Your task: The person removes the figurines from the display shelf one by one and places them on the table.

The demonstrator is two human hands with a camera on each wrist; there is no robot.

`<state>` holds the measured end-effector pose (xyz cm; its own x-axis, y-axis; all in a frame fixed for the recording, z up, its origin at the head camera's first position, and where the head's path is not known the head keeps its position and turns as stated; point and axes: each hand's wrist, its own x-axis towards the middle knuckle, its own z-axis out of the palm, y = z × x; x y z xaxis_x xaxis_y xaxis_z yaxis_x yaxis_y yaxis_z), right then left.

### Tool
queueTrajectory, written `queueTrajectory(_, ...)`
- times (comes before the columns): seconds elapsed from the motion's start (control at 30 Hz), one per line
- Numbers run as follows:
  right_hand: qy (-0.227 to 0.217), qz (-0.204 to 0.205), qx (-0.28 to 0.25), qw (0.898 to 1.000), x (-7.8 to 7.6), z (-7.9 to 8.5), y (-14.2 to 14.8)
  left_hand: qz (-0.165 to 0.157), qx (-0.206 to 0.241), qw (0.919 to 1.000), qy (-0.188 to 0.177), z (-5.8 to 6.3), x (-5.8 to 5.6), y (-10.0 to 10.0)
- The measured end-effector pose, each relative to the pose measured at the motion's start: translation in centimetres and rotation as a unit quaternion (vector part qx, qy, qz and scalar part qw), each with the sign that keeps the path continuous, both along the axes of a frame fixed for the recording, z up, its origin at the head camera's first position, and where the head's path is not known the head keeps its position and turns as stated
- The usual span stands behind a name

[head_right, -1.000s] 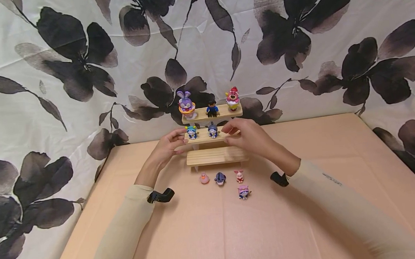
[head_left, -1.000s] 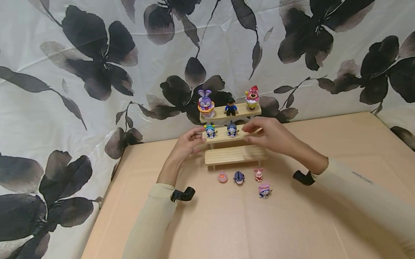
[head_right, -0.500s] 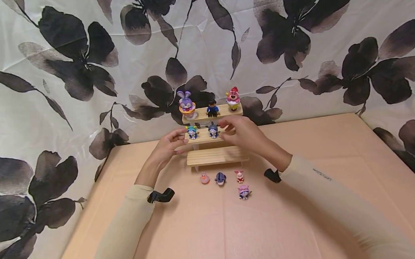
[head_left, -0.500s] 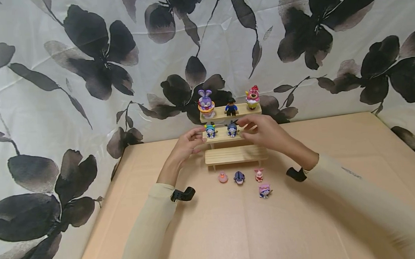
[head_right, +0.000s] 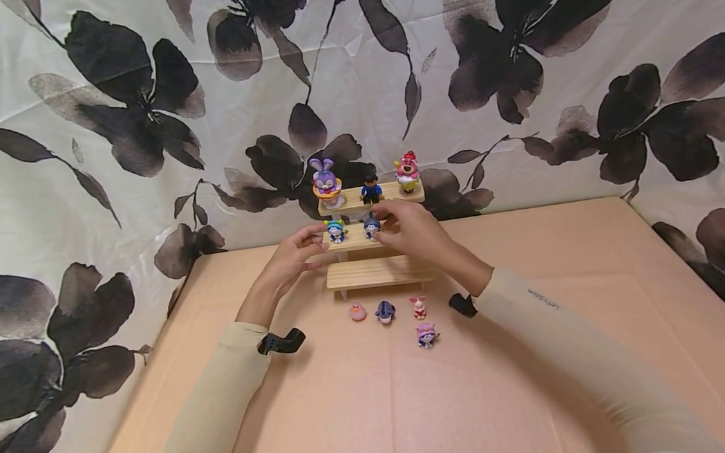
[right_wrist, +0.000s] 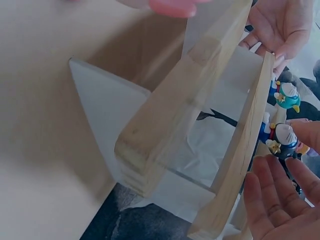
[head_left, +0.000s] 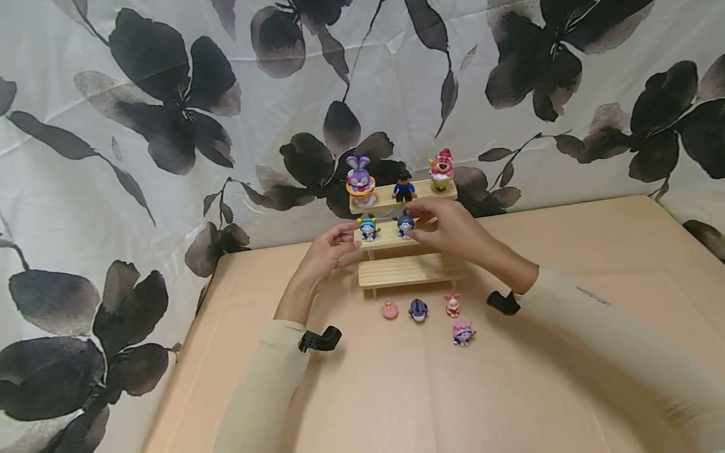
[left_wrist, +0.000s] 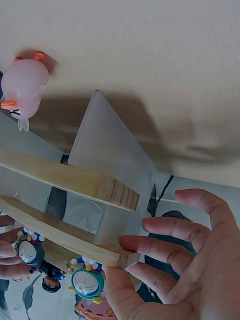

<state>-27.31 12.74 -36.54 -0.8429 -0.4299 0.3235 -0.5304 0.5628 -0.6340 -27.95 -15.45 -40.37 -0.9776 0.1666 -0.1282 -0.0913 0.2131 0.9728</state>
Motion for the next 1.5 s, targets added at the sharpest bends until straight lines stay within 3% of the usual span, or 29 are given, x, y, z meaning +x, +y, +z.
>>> queueTrajectory(0.63,-0.025,0.006,-0.016,1.000,-1.2,-0.3,-0.5,0.002,-0.005,1.0000,0.005,-0.3,-0.4,0.2)
queueTrajectory(1.5,-0.049,0.033,-0.048,0.997,-0.9,-0.2,0.6,0.003,0.013,0.9999,0.004,-0.3,-0.6,0.3)
